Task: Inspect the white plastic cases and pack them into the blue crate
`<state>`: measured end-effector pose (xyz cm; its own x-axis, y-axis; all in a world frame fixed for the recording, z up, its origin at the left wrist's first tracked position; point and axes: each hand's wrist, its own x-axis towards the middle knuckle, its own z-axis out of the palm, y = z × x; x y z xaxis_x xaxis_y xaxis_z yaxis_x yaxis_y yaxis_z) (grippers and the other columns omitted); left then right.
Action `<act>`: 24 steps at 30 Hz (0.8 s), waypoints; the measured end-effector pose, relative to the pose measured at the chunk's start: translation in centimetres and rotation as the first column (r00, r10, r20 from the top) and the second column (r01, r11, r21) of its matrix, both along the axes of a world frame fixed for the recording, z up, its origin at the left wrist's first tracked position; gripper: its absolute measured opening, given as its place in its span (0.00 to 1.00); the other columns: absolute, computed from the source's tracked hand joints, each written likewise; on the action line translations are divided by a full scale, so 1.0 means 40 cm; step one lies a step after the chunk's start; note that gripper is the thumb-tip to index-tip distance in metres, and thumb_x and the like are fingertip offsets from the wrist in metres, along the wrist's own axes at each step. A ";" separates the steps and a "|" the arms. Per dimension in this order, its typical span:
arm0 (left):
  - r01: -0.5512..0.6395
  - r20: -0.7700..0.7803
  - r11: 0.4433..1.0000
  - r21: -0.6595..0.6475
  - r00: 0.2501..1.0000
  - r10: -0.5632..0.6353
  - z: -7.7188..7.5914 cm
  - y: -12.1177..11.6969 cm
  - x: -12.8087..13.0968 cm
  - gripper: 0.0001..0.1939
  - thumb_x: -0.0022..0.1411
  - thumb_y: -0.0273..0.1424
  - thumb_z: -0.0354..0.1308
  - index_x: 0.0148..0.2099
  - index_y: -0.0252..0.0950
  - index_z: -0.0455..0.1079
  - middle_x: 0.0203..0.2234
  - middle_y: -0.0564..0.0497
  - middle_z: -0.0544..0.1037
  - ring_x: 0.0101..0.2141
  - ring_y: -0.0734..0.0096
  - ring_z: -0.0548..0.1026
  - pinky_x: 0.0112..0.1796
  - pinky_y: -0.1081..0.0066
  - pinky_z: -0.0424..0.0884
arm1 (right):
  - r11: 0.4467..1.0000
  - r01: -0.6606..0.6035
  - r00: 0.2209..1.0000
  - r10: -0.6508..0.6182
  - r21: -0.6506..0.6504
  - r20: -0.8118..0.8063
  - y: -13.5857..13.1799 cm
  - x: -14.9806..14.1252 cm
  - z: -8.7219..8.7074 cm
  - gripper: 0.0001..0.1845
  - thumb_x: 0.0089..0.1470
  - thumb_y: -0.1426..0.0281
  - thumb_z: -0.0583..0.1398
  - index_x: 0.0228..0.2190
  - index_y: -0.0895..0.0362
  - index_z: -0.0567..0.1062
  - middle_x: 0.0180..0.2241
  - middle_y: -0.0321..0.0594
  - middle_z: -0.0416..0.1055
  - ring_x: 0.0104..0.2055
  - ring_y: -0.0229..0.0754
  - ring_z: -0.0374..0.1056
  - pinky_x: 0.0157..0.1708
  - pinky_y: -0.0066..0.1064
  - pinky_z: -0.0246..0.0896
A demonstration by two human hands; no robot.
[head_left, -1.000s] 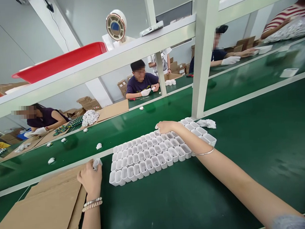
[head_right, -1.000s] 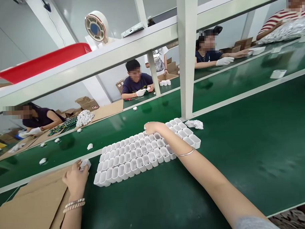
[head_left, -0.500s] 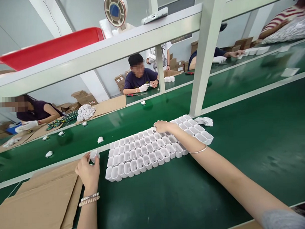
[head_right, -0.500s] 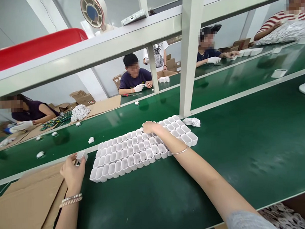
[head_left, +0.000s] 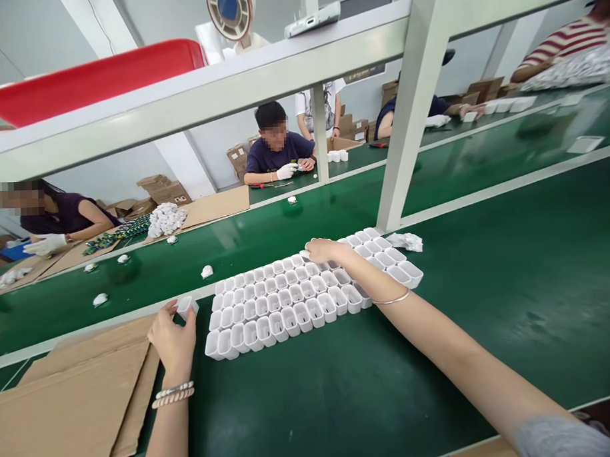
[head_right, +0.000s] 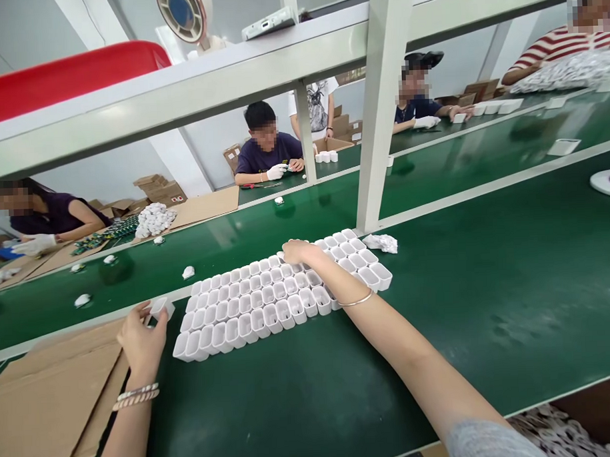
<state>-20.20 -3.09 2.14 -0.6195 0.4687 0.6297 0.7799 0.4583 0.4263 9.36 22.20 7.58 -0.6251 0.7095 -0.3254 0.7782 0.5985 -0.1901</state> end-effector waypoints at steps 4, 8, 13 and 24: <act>0.030 0.156 0.989 0.143 0.986 -0.053 0.012 0.003 0.020 0.23 0.53 0.40 0.59 0.49 0.33 0.67 0.38 0.43 0.73 0.42 0.52 0.75 0.45 0.52 0.70 | 1.000 0.001 1.000 -0.001 0.008 -0.024 0.007 0.001 -0.007 0.15 0.63 0.63 0.58 0.46 0.60 0.72 0.47 0.45 0.70 0.45 0.43 0.69 0.45 0.41 0.68; 0.034 0.343 0.906 0.423 0.919 -0.194 0.019 0.004 0.037 0.24 0.51 0.38 0.62 0.49 0.34 0.65 0.37 0.48 0.69 0.39 0.61 0.75 0.41 0.59 0.74 | 0.999 -0.012 0.997 0.015 0.045 -0.072 0.010 -0.002 -0.010 0.17 0.64 0.62 0.55 0.49 0.59 0.71 0.49 0.47 0.69 0.47 0.45 0.69 0.48 0.42 0.66; 0.044 0.391 0.835 0.548 0.870 -0.302 0.004 0.010 0.031 0.25 0.54 0.38 0.62 0.52 0.36 0.62 0.35 0.51 0.68 0.40 0.64 0.75 0.42 0.61 0.75 | 0.987 -0.060 0.982 0.085 0.148 -0.169 -0.026 -0.003 0.029 0.23 0.66 0.65 0.50 0.57 0.65 0.66 0.58 0.60 0.61 0.59 0.57 0.60 0.56 0.44 0.55; 0.149 0.416 0.748 0.646 0.753 -0.510 -0.010 0.044 0.051 0.30 0.57 0.39 0.61 0.59 0.36 0.60 0.37 0.48 0.68 0.44 0.62 0.72 0.40 0.65 0.76 | 0.946 -0.270 0.942 0.298 0.179 -0.153 -0.064 -0.405 0.055 0.19 0.62 0.64 0.59 0.52 0.58 0.70 0.53 0.47 0.67 0.52 0.48 0.66 0.51 0.46 0.63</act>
